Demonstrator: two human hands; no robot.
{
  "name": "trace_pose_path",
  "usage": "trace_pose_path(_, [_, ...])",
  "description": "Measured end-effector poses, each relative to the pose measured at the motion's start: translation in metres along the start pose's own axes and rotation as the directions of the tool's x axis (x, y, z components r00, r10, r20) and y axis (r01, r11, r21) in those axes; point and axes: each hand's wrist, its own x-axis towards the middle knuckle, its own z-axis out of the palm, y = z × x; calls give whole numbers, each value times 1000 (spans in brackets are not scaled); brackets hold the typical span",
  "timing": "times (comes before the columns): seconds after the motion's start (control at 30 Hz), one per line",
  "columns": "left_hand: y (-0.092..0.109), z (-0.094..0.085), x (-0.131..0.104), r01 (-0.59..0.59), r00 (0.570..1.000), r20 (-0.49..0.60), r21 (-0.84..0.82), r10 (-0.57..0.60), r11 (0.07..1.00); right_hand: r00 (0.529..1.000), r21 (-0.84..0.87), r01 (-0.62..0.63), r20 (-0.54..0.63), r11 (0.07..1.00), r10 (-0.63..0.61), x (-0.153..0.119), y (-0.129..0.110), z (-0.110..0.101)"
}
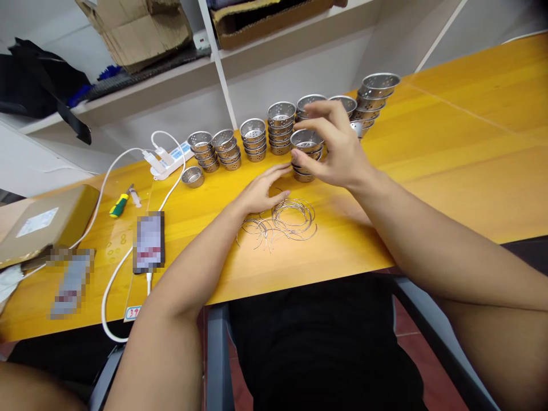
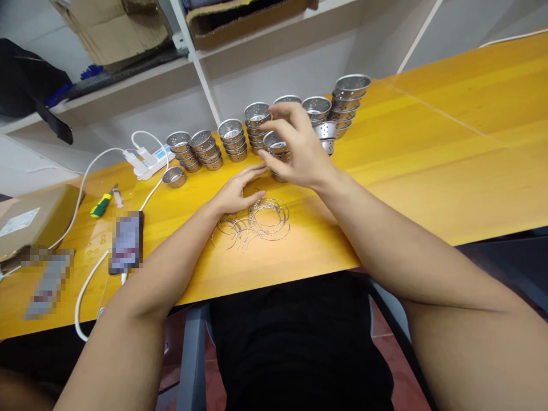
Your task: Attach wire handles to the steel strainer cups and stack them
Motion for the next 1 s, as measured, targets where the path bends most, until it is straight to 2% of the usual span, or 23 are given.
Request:
trace_pose_path(0.07, [-2,1,0,-2,1000,9,-11,2,1000,991,60,98,90,993,-103,-4,-15,8])
trace_pose_path(0.17, [-5,-1,0,44,999,-29,5,-43,999,905,182,253,304,950,-299,-10,-21,33])
trace_pose_path(0.23, [-8,-6,-1,72,995,-73,50,-68,996,858,213,294,371,932,-356,-12,-18,49])
trace_pose_path(0.27, [-9,-9,-2,83,993,-95,74,-76,994,852,219,301,375,928,-365,-13,-15,56])
trace_pose_path(0.47, [-11,-20,-3,148,967,-233,172,-106,974,918,266,168,309,949,-249,-14,-2,71])
trace_pose_path(0.6, [-7,-22,-6,178,921,-380,225,-82,958,900,211,110,393,971,-187,-17,5,75])
trace_pose_path(0.7, [-5,-30,-8,160,895,-446,279,-19,947,881,162,90,448,983,-155,-18,8,76])
trace_pose_path(0.77, [-9,-45,-8,145,853,-521,295,32,944,874,120,74,471,990,-122,-18,9,75])
trace_pose_path(0.8, [-13,-55,-8,156,809,-586,287,44,945,872,99,65,479,993,-105,-18,9,74])
trace_pose_path(0.87, [-28,-83,-9,226,690,-724,250,27,942,868,61,46,491,997,-70,-17,10,73])
trace_pose_path(0.93, [-49,-115,-15,279,588,-808,232,25,932,867,23,22,497,999,-30,-17,11,72])
trace_pose_path(1.0, [-72,-145,-27,324,545,-838,219,7,920,867,-1,-2,499,1000,3,-17,11,71])
